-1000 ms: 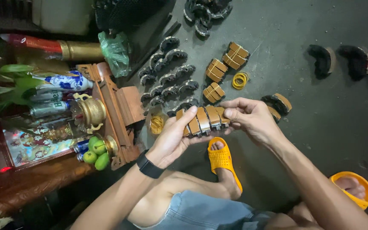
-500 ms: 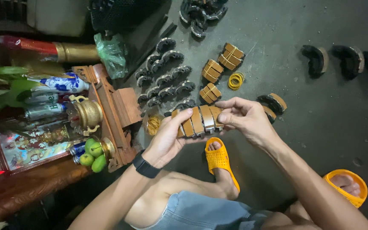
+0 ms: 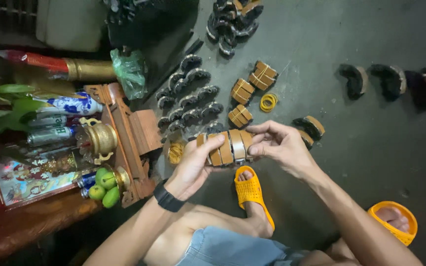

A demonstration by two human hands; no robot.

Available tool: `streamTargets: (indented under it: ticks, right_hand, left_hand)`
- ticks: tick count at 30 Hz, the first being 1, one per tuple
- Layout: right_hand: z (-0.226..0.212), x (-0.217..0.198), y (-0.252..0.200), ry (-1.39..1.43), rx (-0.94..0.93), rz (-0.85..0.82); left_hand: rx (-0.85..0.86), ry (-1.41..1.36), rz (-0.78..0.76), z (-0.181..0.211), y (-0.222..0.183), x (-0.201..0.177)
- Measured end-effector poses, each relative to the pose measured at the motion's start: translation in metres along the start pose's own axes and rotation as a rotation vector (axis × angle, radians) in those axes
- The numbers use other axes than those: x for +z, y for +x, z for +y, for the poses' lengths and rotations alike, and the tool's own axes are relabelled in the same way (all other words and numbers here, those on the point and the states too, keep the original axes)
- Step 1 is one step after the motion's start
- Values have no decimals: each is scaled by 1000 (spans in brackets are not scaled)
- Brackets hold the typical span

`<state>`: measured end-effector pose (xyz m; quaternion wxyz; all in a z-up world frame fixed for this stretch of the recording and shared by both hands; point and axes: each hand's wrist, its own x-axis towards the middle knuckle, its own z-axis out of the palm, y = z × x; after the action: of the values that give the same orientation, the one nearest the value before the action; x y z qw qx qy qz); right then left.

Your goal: Sorting and grouping motorcycle brake shoes on the workshop floor using hands and rubber bands.

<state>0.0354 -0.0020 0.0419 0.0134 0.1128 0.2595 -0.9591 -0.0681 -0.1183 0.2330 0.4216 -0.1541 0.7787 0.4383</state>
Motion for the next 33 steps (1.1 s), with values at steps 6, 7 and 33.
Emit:
streamTargets:
  ticks: [6,7,33]
  right_hand:
    - [-7,1,-6,-142,-6,14]
    - [-6,1,-6,-145,-9,14]
    - [-6,-159,-121,-461,-342,952]
  left_hand:
    - [58,55,29,-3,-5,7]
    - [61,54,27,-3,-6,9]
    - [315,457,-218,-89,174,210]
